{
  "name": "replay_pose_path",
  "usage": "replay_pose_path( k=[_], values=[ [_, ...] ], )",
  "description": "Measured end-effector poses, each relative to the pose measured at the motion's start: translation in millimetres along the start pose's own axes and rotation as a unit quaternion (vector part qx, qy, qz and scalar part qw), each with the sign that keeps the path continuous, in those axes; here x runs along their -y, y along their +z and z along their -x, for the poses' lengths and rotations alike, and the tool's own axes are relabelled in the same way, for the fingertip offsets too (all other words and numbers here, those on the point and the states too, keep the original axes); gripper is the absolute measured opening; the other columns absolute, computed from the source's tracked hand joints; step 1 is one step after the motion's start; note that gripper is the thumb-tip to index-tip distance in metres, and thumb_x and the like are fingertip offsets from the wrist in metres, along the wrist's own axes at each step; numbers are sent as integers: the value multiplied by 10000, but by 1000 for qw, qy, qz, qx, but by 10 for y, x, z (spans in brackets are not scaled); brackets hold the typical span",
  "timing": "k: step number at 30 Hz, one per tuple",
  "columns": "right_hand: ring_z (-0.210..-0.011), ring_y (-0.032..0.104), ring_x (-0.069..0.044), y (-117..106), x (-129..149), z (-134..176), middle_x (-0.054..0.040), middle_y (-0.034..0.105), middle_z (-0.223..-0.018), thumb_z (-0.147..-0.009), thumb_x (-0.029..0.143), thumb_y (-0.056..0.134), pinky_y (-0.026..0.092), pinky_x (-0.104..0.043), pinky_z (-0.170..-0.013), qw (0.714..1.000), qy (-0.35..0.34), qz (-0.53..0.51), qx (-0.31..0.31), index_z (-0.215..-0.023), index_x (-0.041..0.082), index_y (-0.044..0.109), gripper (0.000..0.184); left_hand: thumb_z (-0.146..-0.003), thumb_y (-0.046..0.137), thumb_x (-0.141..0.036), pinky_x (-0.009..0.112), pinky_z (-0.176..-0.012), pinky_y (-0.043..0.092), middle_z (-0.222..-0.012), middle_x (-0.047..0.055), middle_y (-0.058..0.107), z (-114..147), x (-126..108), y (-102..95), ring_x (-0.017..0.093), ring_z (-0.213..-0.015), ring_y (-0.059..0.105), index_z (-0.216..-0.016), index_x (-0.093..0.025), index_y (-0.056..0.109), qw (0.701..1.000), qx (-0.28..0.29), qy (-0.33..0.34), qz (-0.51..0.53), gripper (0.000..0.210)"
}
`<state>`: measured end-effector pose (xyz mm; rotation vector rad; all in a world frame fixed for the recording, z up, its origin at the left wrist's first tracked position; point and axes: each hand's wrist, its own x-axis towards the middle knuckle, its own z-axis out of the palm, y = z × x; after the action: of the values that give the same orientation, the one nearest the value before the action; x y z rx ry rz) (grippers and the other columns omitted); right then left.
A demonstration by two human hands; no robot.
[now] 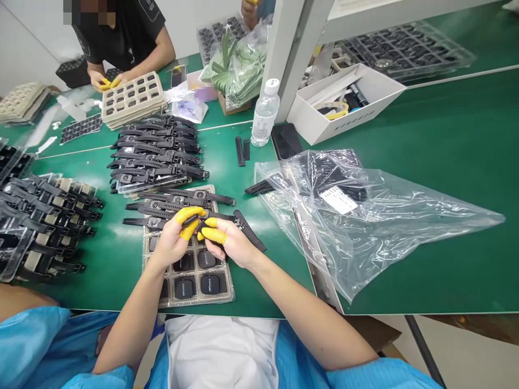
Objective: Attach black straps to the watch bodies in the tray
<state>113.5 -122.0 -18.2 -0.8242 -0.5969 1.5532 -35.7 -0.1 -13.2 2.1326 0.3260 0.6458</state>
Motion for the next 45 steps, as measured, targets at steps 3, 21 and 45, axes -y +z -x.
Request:
replay_pose_path(
  k=[3,21,45],
  values=[
    [-364,280,-77,-7,-20,5,92,468,-431,-931,454,655,225,-217,-391,1000,12,11,17,-885,188,556,287,-996,427,-97,426,-1091,522,-1335,122,659,0,8,3,232,-1273,614,-1422,-225,552,998,38,49,-22,462],
    [-353,223,-56,53,39,-14,114,371,-411,-834,493,782,166,-191,-361,993,27,-82,-76,-771,208,529,386,-1065,389,-264,456,-1107,483,-1346,144,559,11,-12,-12,260,-1267,549,-1509,-226,466,996,70,23,-49,452],
    [-353,257,-57,-77,155,63,82,444,-483,-972,586,563,191,-210,-358,980,119,152,53,-856,169,623,437,-881,766,-507,243,-534,578,-987,40,776,-97,-66,-24,143,-628,720,-1039,-219,552,878,-355,-169,274,392]
  ],
)
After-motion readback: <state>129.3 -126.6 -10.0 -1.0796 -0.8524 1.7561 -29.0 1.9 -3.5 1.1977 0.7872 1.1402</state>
